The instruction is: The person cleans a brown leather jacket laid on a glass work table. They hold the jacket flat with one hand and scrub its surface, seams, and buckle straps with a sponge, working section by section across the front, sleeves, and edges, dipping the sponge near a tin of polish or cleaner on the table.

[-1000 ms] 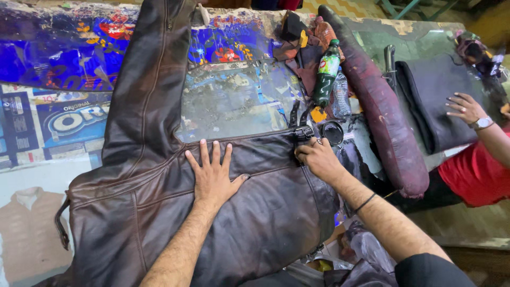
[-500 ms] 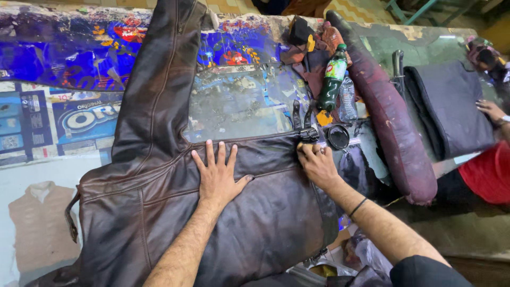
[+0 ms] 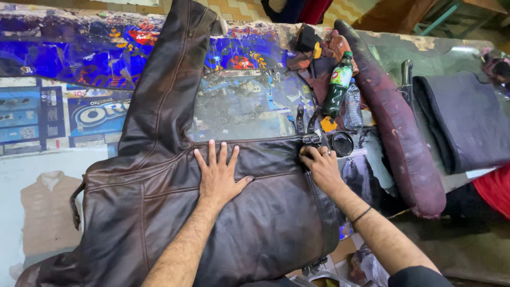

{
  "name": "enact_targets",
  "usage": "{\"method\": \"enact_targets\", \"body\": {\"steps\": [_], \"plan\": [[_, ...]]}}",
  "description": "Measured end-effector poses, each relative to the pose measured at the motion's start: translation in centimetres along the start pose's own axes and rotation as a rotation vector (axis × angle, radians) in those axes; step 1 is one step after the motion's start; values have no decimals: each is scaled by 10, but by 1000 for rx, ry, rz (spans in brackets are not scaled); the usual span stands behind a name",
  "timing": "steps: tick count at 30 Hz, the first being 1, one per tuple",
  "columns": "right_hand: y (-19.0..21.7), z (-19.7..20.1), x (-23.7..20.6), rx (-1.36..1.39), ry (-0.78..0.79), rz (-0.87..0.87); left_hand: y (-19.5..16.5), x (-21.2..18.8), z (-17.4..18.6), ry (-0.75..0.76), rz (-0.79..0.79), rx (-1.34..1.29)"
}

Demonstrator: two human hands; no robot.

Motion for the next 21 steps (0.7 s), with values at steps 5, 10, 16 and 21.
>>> {"method": "enact_targets", "body": {"steps": [5, 10, 16, 21], "plan": [[-22, -14, 3, 34, 269, 162, -3, 0, 2, -21, 3, 26], [-41, 19, -9, 104, 156, 45, -4, 1, 1, -18, 1, 44], [-10, 13, -25, 251, 22, -50, -5, 0, -2, -15, 10, 56], [-26, 6, -41, 180, 262, 64, -7, 2, -4, -40, 3, 71]]}}
Point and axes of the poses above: each hand's wrist, its own x-axis towards the middle knuckle, its own z-axis out of the back of the hand, y = z × x, the point moved 2 cm from there along x, towards the middle knuckle, and after that the axes turned 3 degrees about z, right-handed, at the moved point
